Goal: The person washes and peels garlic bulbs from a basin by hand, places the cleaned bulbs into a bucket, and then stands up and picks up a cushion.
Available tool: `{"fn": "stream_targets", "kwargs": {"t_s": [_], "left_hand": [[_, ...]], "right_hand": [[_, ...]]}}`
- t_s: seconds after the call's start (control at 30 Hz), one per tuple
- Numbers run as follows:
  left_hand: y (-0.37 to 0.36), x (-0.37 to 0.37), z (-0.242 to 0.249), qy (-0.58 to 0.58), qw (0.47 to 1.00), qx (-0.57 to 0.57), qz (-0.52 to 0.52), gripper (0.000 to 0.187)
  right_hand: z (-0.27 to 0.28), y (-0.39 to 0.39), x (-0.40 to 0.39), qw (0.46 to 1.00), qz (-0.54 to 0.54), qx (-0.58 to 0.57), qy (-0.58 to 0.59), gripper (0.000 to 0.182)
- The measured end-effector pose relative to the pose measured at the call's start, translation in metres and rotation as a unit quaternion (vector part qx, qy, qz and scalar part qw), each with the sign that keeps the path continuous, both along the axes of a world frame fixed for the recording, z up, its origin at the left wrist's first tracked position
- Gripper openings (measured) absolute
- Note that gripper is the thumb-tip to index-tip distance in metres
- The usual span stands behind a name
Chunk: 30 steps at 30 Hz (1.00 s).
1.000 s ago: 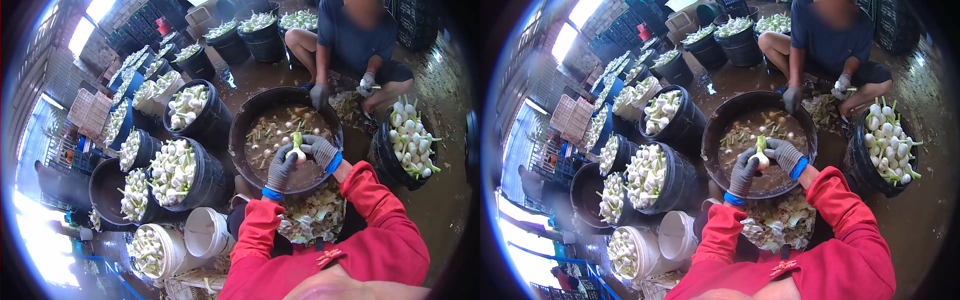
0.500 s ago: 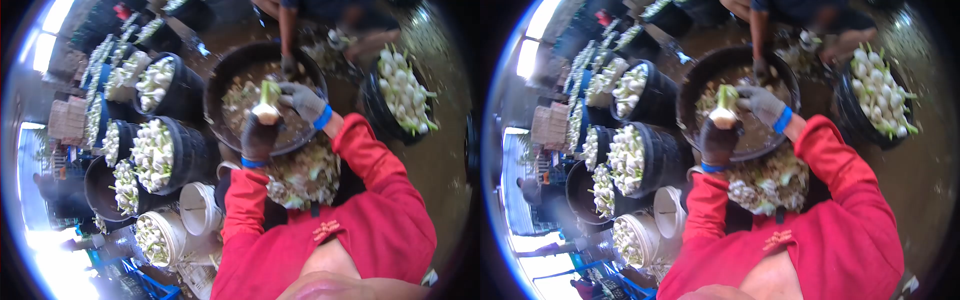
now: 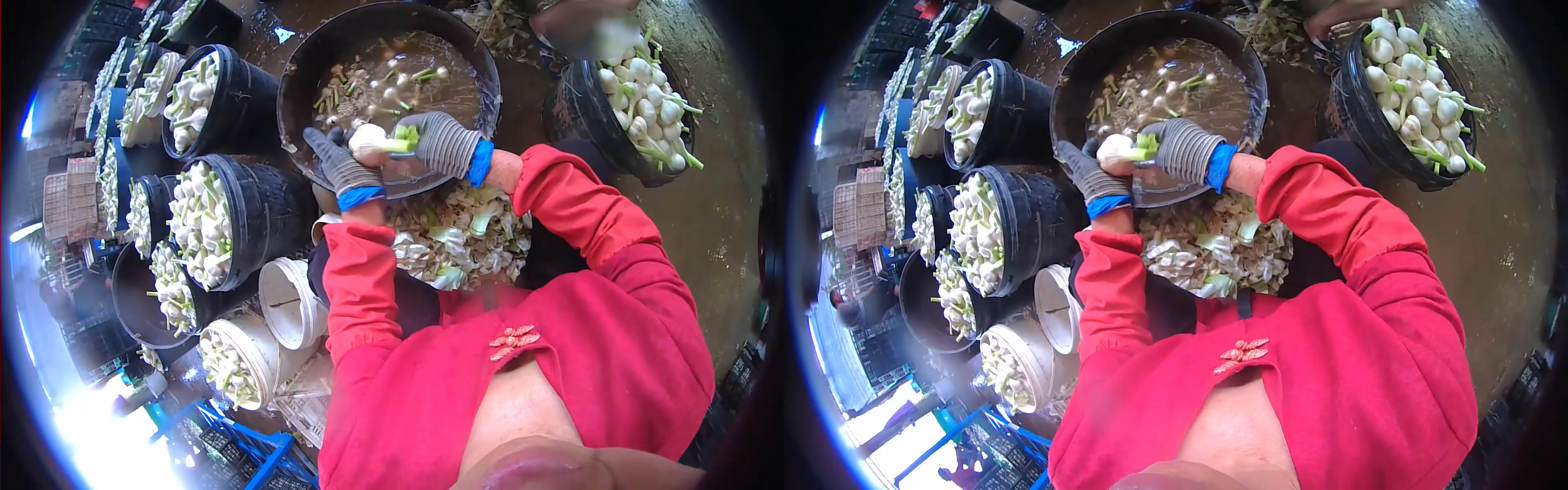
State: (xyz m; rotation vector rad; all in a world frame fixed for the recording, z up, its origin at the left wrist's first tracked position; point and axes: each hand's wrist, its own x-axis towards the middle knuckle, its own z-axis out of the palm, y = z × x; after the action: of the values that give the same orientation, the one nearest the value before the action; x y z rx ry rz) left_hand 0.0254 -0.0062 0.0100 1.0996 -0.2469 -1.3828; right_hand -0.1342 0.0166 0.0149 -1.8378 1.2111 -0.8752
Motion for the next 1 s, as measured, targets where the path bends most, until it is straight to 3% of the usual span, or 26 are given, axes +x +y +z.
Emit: {"fn": "stream_targets", "kwargs": {"t_s": [0.07, 0.1, 0.13, 0.2, 0.23, 0.3, 0.33, 0.37, 0.4, 0.43, 0.47, 0.5, 0.53, 0.6, 0.67, 0.7, 0.77, 0.8, 0.83, 0.87, 0.9, 0.97, 1.0], "left_hand": [[0.010, -0.011, -0.005, -0.123, 0.985, -0.118, 0.018, 0.055], [0.015, -0.019, -0.002, -0.180, 0.968, -0.174, 0.034, 0.051], [0.025, -0.036, 0.019, -0.130, 0.971, -0.200, 0.023, 0.055], [0.040, -0.052, 0.007, -0.396, 0.870, -0.292, -0.030, 0.081], [0.039, -0.040, -0.006, -0.516, 0.799, -0.302, -0.066, 0.101], [0.026, -0.029, -0.015, -0.484, 0.833, -0.250, -0.099, 0.094], [0.021, -0.025, -0.015, -0.446, 0.863, -0.210, -0.115, 0.093], [0.015, -0.017, -0.015, -0.510, 0.820, -0.224, -0.130, 0.076], [0.014, -0.018, -0.012, -0.394, 0.882, -0.210, -0.152, 0.055], [0.015, -0.016, -0.006, -0.304, 0.921, -0.174, -0.171, 0.046], [0.016, -0.016, 0.002, -0.209, 0.950, -0.137, -0.187, 0.038], [0.017, -0.019, 0.005, -0.190, 0.961, -0.141, -0.140, 0.034], [0.011, -0.010, -0.005, -0.180, 0.964, -0.129, -0.148, 0.036], [0.025, -0.005, 0.020, -0.247, 0.929, -0.149, -0.233, 0.051], [0.027, 0.000, 0.019, -0.139, 0.950, -0.157, -0.231, 0.065], [0.029, 0.003, 0.018, -0.085, 0.957, -0.157, -0.230, 0.072], [0.029, 0.013, 0.019, -0.103, 0.958, -0.144, -0.225, 0.083], [0.027, 0.018, 0.017, -0.101, 0.958, -0.144, -0.225, 0.084], [0.026, 0.020, 0.016, -0.097, 0.962, -0.137, -0.217, 0.083], [0.024, 0.020, 0.014, -0.092, 0.964, -0.130, -0.211, 0.083], [0.023, 0.019, 0.012, -0.088, 0.967, -0.120, -0.207, 0.082], [0.023, 0.014, 0.007, -0.184, 0.948, -0.157, -0.208, 0.081], [0.023, 0.011, 0.005, -0.231, 0.934, -0.177, -0.208, 0.080]], "right_hand": [[0.006, -0.009, -0.002, 0.992, -0.044, 0.099, -0.070, 0.028], [0.005, -0.012, -0.003, 0.961, -0.072, 0.202, -0.177, 0.025], [0.002, -0.013, -0.005, 0.937, -0.066, 0.223, -0.260, 0.025], [-0.011, -0.016, -0.002, 0.952, -0.039, 0.145, -0.265, 0.027], [-0.017, -0.015, -0.004, 0.981, -0.024, 0.073, -0.178, 0.027], [-0.023, -0.019, -0.006, 0.997, 0.022, -0.074, 0.003, 0.028], [-0.025, -0.014, -0.004, 0.999, 0.030, -0.033, -0.019, 0.028], [-0.017, -0.009, -0.002, 0.998, 0.038, 0.006, -0.041, 0.028], [-0.010, -0.005, -0.003, 0.996, 0.046, 0.045, -0.062, 0.027], [-0.007, -0.004, -0.005, 0.988, 0.058, 0.101, -0.104, 0.023], [0.000, -0.004, -0.010, 0.975, 0.056, 0.161, -0.143, 0.024], [0.009, -0.005, -0.018, 0.957, 0.052, 0.220, -0.181, 0.024], [0.012, -0.007, -0.025, 0.935, 0.047, 0.276, -0.218, 0.025], [0.011, -0.015, -0.043, 0.947, 0.008, 0.253, -0.197, 0.023], [0.021, -0.023, -0.064, 0.969, -0.067, 0.204, -0.125, 0.021], [0.014, -0.022, -0.070, 0.962, -0.060, 0.224, -0.142, 0.018], [0.004, -0.017, -0.079, 0.948, -0.045, 0.262, -0.175, 0.013], [0.003, -0.009, -0.080, 0.933, 0.058, 0.348, -0.070, 0.019], [0.000, 0.004, -0.072, 0.945, 0.186, 0.244, 0.111, 0.027], [-0.007, 0.017, -0.064, 0.901, 0.302, 0.125, 0.283, 0.034], [-0.017, 0.028, -0.058, 0.911, 0.313, -0.015, 0.267, 0.041], [-0.023, 0.033, -0.052, 0.922, 0.301, -0.006, 0.242, 0.052], [-0.003, 0.025, -0.043, 0.957, 0.206, 0.047, 0.199, 0.054]]}}
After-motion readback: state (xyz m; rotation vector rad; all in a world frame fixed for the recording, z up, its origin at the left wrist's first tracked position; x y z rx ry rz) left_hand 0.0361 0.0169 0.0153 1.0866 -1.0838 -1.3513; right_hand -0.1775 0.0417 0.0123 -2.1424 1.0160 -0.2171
